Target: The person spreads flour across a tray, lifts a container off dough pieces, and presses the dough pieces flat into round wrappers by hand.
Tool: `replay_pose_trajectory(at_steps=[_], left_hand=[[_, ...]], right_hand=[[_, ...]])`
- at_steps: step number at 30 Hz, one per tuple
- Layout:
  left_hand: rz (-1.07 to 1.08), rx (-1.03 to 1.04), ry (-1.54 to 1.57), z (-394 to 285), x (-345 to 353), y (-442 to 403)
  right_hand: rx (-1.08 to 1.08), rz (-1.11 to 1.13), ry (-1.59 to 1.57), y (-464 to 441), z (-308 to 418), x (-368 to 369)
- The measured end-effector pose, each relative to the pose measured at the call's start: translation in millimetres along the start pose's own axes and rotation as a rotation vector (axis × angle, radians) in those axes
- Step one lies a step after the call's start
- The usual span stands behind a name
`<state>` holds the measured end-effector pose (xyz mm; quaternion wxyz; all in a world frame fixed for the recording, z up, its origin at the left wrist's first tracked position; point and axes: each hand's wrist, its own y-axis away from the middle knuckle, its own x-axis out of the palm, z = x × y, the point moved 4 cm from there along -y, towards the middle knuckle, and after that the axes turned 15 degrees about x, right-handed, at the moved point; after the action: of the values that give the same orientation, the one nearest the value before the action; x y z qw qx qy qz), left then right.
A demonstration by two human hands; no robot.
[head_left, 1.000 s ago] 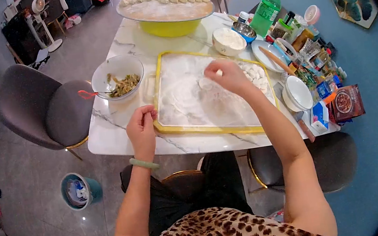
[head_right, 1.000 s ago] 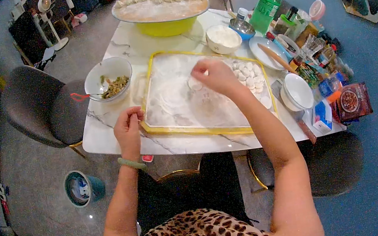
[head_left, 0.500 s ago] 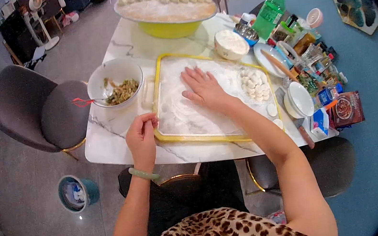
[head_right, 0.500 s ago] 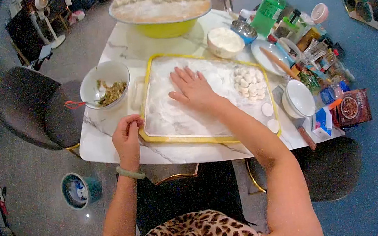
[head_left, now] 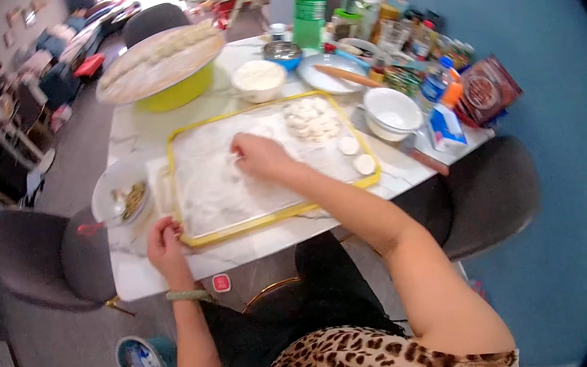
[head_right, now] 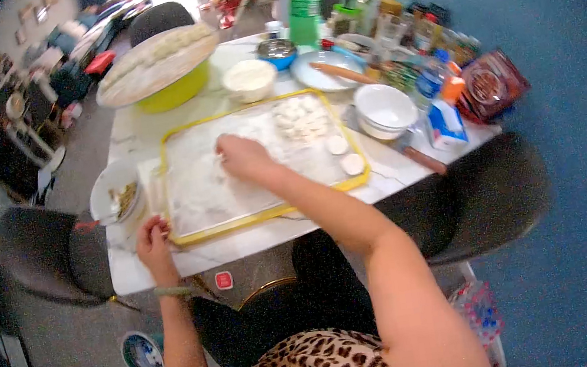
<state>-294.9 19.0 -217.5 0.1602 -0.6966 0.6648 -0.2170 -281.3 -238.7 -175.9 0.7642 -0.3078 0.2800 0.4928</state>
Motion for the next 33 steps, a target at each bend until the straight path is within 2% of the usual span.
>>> replay_pose_trajectory(at_steps=[2, 3, 6, 8, 11, 13, 14, 16, 17, 19, 24, 26, 28, 30, 33], left_hand=[[-0.013, -0.036, 0.044, -7, 4, 2], [0.002, 0.019, 0.025, -9, 3, 1], [0.004, -0.016, -0.016, -11, 3, 0], [0.014, -0.008, -0.023, -14, 4, 1], [0.038, 0.005, -0.002, -10, 2, 2], [0.028, 0.021, -0.011, -14, 4, 3], [0.021, 0.020, -0.015, -15, 4, 3], [0.010, -0.002, 0.030, -17, 5, 3], [0.003, 0.000, 0.023, -20, 5, 3], [0.017, -0.033, -0.039, -26, 8, 2], [0.017, 0.016, 0.022, -18, 6, 1], [0.028, 0.053, -0.007, -18, 5, 0], [0.032, 0.064, 0.022, -19, 6, 0], [0.023, 0.044, 0.023, -18, 6, -1], [-0.010, -0.008, -0.020, -12, 4, 1]], right_hand=[[0.002, -0.008, -0.074, 30, -5, -22], [-0.026, 0.017, -0.155, 41, -3, -31], [0.040, 0.012, -0.188, 60, -46, -62], [0.141, 0.038, -0.134, 71, -70, -95], [0.180, 0.009, -0.098, 77, -111, -119], [0.126, -0.136, -0.125, 75, -126, -133], [0.122, -0.129, -0.125, 71, -129, -140], [0.155, -0.324, -0.246, 57, -131, -160], [0.149, -0.317, -0.251, 52, -123, -164], [0.096, -0.252, 0.027, 39, -105, -168], [0.076, -0.216, 0.137, -16, -104, -136], [-0.003, -0.300, 0.295, -29, -87, -129], [0.014, -0.270, 0.353, -41, -85, -123], [0.056, 0.006, 0.476, -61, -98, -109], [-0.032, -0.009, 0.473, -48, -87, -116]])
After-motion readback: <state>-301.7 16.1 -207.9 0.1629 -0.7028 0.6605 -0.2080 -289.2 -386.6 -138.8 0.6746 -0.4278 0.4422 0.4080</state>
